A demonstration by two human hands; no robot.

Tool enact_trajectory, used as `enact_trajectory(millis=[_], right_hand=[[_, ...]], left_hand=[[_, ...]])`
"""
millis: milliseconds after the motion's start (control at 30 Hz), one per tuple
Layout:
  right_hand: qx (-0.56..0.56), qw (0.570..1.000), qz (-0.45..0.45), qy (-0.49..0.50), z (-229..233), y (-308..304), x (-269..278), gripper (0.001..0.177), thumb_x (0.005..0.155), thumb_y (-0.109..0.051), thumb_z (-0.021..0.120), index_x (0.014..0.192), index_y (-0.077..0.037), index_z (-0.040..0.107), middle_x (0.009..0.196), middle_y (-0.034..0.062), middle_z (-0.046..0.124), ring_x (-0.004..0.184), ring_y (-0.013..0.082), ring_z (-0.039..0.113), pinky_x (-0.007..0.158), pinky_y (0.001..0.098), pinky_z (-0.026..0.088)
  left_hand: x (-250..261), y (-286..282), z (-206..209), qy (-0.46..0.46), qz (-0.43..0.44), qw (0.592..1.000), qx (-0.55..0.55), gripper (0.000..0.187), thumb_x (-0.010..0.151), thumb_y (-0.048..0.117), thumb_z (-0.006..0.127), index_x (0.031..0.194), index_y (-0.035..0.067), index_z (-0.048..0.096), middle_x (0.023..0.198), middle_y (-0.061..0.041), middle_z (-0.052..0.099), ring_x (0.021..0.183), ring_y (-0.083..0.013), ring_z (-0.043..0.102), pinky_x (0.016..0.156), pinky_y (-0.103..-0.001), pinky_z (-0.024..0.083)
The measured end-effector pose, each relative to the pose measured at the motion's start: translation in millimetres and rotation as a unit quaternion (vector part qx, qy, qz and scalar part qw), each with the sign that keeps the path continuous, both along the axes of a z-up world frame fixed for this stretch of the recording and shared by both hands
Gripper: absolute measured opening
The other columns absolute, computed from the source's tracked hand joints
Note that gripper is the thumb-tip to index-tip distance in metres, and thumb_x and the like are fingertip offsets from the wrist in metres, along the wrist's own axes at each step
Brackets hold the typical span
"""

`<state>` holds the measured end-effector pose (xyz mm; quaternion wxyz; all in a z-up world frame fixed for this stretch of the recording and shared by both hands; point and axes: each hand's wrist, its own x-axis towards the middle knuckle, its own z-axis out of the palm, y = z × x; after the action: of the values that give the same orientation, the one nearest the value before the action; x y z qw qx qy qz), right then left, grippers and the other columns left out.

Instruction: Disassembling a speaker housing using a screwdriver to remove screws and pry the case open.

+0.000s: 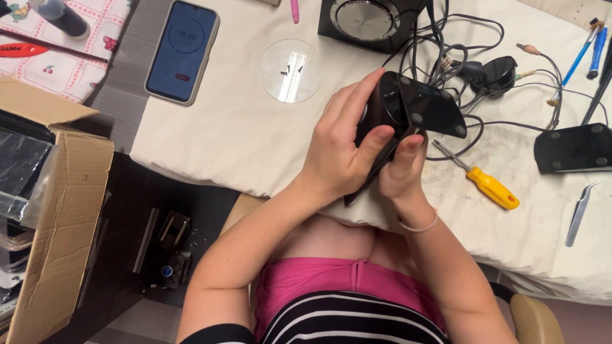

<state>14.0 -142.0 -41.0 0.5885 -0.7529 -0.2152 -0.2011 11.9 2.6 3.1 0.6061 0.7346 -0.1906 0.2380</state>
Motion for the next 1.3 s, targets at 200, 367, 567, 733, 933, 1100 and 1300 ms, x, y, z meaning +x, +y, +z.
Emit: enact_trajectory(millis=[200, 367, 567, 733, 933, 1100, 1300], right_hand=[[-0.001, 0.999, -0.038, -0.024, 27, 11, 0, 0.070, 0.103, -0.036, 0.015, 0.107, 0.008, 0.069, 0.095, 0.0201, 0.074, 0.102, 0.0346, 0.073, 0.115, 0.0410, 0.044], [0.015, 0.999, -0.030, 0.017, 36, 12, -4, 0.078, 0.110, -0.043, 0.012, 0.110, 0.009, 0.071, 0.091, 0.0195, 0.071, 0.095, 0.0289, 0.066, 0.103, 0.0501, 0.050], [-0.047, 0.997, -0.063, 0.026, 60, 19, -9, 0.076, 0.110, -0.043, 0.018, 0.106, 0.009, 0.074, 0.084, 0.0231, 0.070, 0.088, 0.0338, 0.067, 0.090, 0.0497, 0.053], [-0.100, 0.991, -0.090, -0.006, 75, 26, -15, 0.074, 0.112, -0.045, 0.028, 0.104, 0.016, 0.070, 0.081, 0.0362, 0.064, 0.080, 0.0474, 0.064, 0.084, 0.0602, 0.052], [-0.059, 0.994, -0.097, -0.008, 60, 20, -16, 0.078, 0.111, -0.042, 0.017, 0.107, 0.014, 0.070, 0.084, 0.0340, 0.066, 0.085, 0.0483, 0.065, 0.088, 0.0555, 0.051], [-0.041, 0.989, -0.143, -0.008, 46, 16, -19, 0.081, 0.108, -0.050, 0.019, 0.117, 0.018, 0.061, 0.091, 0.0300, 0.064, 0.097, 0.0436, 0.064, 0.107, 0.0488, 0.047], [-0.074, 0.985, -0.159, 0.007, 64, 30, -20, 0.081, 0.109, -0.052, 0.022, 0.121, 0.017, 0.064, 0.099, 0.0351, 0.066, 0.105, 0.0468, 0.063, 0.108, 0.0507, 0.044]], left_hand=[[4, 1, -5, 0.030, -0.045, 0.997, -0.063, 0.056, 0.110, 0.048, 0.050, 0.148, 0.006, 0.053, 0.124, -0.013, 0.068, 0.116, -0.0256, 0.069, 0.101, -0.039, 0.056], [4, 0, -2, 0.057, -0.049, 0.993, -0.088, 0.054, 0.111, 0.047, 0.047, 0.147, 0.007, 0.055, 0.119, -0.011, 0.069, 0.110, -0.0216, 0.069, 0.099, -0.038, 0.057], [3, -3, -2, 0.074, -0.038, 0.991, -0.100, 0.052, 0.111, 0.047, 0.049, 0.145, 0.009, 0.057, 0.117, -0.011, 0.070, 0.108, -0.0207, 0.069, 0.098, -0.038, 0.058], [5, -4, -10, 0.015, -0.020, 0.998, -0.058, 0.061, 0.107, 0.053, 0.054, 0.149, 0.009, 0.054, 0.129, -0.011, 0.067, 0.118, -0.0233, 0.068, 0.106, -0.039, 0.055], [6, -4, -16, -0.031, -0.030, 0.998, -0.053, 0.070, 0.105, 0.061, 0.048, 0.149, 0.006, 0.054, 0.135, -0.011, 0.066, 0.124, -0.0231, 0.067, 0.110, -0.038, 0.054], [5, -5, -15, -0.021, -0.054, 0.995, -0.079, 0.068, 0.107, 0.058, 0.047, 0.148, 0.005, 0.055, 0.134, -0.012, 0.067, 0.122, -0.0232, 0.068, 0.108, -0.038, 0.055], [6, -3, -12, -0.016, -0.049, 0.996, -0.078, 0.066, 0.108, 0.057, 0.047, 0.148, 0.006, 0.055, 0.133, -0.011, 0.067, 0.120, -0.0225, 0.068, 0.106, -0.038, 0.055]])
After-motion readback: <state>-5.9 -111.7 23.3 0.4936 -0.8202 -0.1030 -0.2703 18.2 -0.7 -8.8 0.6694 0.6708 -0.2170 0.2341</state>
